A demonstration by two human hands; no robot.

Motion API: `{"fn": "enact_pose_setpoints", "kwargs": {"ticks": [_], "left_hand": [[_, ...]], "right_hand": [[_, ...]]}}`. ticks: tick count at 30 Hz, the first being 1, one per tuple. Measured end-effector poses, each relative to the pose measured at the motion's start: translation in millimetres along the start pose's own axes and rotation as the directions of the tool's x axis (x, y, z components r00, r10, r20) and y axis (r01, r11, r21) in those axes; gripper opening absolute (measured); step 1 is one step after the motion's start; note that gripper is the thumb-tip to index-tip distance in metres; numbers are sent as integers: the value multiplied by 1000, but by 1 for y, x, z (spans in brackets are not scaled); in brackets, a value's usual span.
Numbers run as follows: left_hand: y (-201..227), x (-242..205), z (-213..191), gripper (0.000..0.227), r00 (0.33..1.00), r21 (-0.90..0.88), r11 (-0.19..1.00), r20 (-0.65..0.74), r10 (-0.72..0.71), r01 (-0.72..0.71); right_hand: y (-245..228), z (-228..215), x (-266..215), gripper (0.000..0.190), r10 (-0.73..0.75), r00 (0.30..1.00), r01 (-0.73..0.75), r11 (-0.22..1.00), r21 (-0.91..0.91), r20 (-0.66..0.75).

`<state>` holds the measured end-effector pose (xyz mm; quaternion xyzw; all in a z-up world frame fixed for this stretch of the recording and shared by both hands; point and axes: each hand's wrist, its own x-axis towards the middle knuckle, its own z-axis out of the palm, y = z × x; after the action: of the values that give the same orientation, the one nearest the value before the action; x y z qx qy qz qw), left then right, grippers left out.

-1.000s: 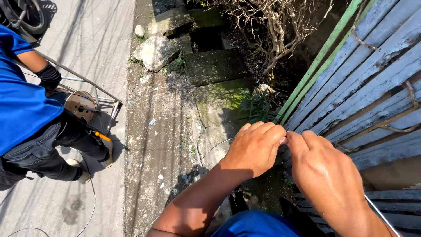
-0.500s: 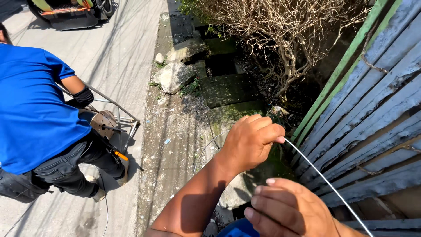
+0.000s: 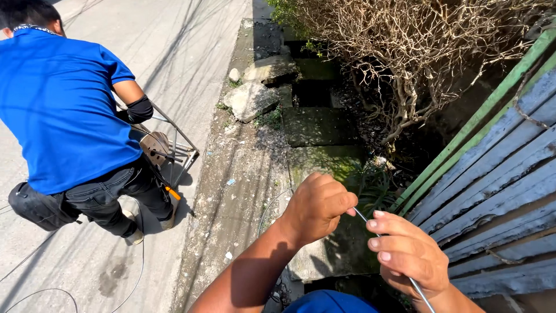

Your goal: The person pulls a black cable from a reel and bends it by hand while walking along a road. They then strip the outer casing to reveal the wires inside and pull them apart.

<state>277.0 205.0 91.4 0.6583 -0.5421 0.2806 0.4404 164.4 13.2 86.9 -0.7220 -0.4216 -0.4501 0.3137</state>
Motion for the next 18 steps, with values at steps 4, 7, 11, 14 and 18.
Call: {"fn": "enact_pose_setpoints", "kwargs": {"ticks": [4, 7, 11, 14, 18], "left_hand": [[23, -24, -5, 26, 1000, -57, 998, -16, 4, -5], [37, -52, 6, 32, 998, -144, 989, -27, -49, 45], [26, -81, 19, 32, 992, -197, 977, -73, -103, 87], [23, -83, 12, 30, 994, -182, 981, -73, -82, 67], [19, -81, 1, 26, 996, -146, 988, -71, -52, 41]], "right_hand": [[3, 19, -16, 12, -20, 997, 27, 994, 107, -69], [-3, 32, -26, 13, -11, 998, 22, 982, 187, -61], [0, 65, -59, 19, 21, 982, 19, 979, 203, -190], [-3, 61, -49, 26, 49, 997, -36, 982, 188, -66], [-3, 66, -45, 29, 64, 998, -60, 968, 243, -10]]}}
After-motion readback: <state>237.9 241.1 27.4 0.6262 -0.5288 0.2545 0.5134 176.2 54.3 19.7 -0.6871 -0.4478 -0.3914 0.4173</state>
